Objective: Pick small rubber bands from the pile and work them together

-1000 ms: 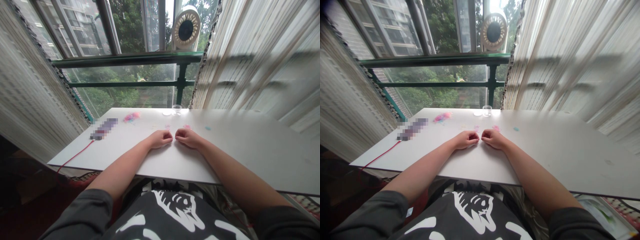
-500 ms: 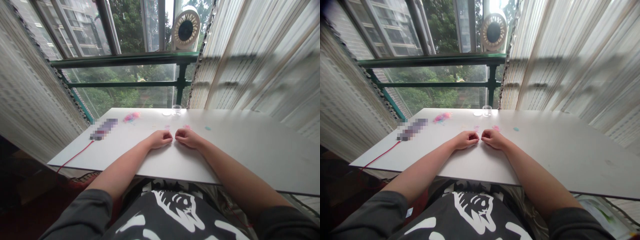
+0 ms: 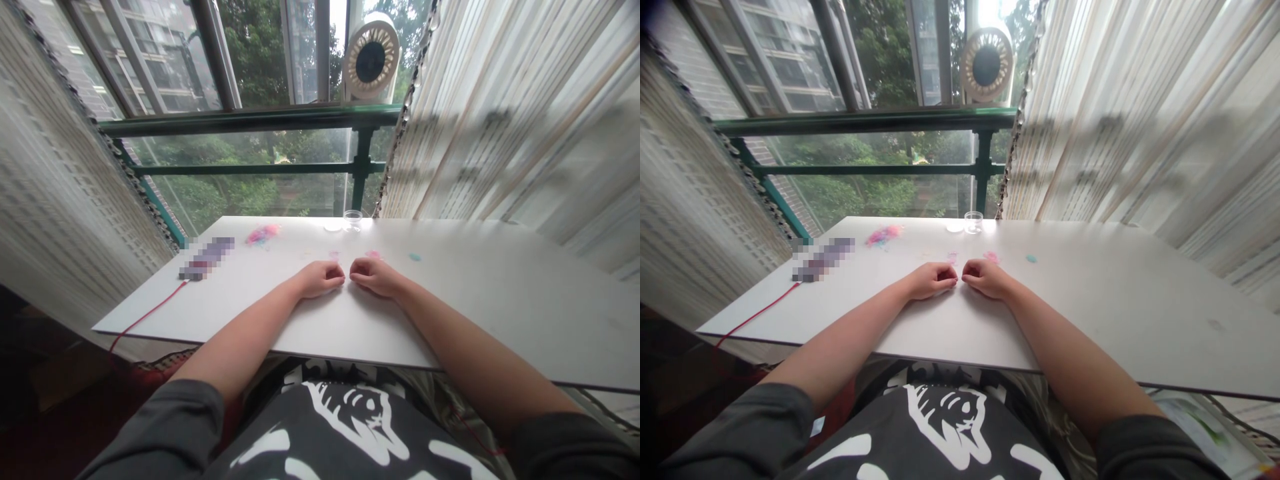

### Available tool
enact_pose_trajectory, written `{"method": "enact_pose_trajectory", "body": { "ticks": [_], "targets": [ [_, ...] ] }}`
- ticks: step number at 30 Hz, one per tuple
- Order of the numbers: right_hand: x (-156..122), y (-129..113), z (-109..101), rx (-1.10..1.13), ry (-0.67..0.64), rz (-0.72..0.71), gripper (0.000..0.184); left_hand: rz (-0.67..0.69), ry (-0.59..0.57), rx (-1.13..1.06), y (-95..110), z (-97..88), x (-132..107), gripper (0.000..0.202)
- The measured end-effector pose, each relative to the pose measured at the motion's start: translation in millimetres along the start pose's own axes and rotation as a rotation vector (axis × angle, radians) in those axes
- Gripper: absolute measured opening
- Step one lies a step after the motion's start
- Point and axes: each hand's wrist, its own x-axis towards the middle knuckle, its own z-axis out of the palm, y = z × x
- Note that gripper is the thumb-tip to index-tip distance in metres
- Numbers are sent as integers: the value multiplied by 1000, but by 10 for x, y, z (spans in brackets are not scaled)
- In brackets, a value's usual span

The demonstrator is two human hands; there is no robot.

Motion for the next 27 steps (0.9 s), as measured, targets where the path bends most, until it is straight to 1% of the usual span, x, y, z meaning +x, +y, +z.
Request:
{"method": "enact_pose_trajectory", "body": {
  "ticks": [7, 12, 15, 22, 27],
  "targets": [
    [-7, -41, -6, 24, -2, 4, 12, -12, 13, -2, 1, 3, 2, 22],
    [-9, -50, -15, -6, 14, -29, 11, -1, 47, 19, -1, -4, 3, 19],
    [-11, -40, -16, -9, 16, -22, 10, 0, 59, 17, -16, -10, 4, 19],
    [-16, -43, -5, 55, -1, 18, 9, -21, 46, 0, -25, -21, 2, 21],
    [-7, -27, 11, 65, 5, -12, 11, -37, 59, 0, 3, -16, -6, 21]
  ]
}}
